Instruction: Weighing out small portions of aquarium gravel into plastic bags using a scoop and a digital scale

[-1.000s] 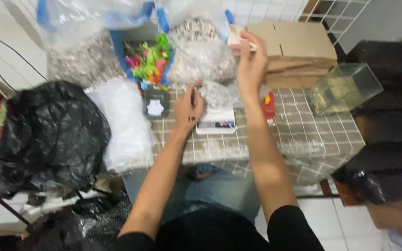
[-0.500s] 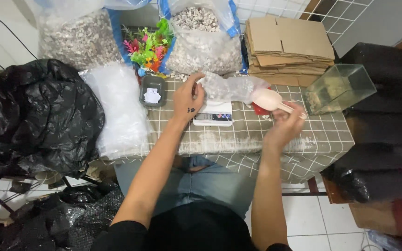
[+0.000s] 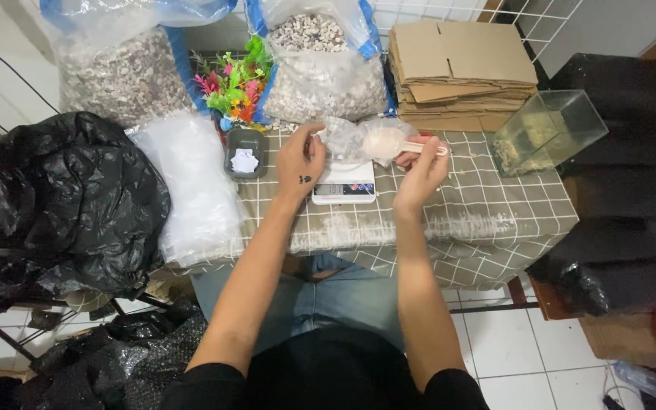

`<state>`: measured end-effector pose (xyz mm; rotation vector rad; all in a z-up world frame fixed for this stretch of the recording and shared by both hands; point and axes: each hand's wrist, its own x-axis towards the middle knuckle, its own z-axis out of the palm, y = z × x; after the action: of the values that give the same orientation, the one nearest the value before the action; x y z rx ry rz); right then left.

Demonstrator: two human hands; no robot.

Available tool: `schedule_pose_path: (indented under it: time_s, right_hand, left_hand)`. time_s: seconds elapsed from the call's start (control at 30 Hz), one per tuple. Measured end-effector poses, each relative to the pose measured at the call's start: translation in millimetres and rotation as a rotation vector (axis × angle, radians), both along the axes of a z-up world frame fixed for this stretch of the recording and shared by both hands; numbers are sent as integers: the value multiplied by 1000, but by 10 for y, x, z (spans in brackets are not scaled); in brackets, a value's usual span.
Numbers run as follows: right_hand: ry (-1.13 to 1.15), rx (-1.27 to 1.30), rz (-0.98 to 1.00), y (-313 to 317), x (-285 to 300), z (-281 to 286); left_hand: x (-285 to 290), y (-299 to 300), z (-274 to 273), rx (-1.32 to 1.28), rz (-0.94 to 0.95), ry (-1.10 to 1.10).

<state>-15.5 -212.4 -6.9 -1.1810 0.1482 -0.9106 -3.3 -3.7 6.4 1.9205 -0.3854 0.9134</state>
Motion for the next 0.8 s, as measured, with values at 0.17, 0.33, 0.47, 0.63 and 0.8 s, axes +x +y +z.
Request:
schedule_pose_path:
  time_s: [0.17,0.33,0.47,0.63,0.8]
  right_hand:
    - [-8,6,-9,-110,-80,29]
    - [-8,84,22,-145,-22,-22]
    - [16,79,44,-49,35,-57]
    - [1,36,37,84,27,76]
    - [-52,-112,-28,45,18,103]
  left_hand:
    - [-72,5,70,-51,2,48]
    - [-63,6,79,-35,24,36]
    - [-38,10,33,25,-5,57]
    - [-75,20,78,31,-117,152]
    - [1,2,-4,108,-195,165]
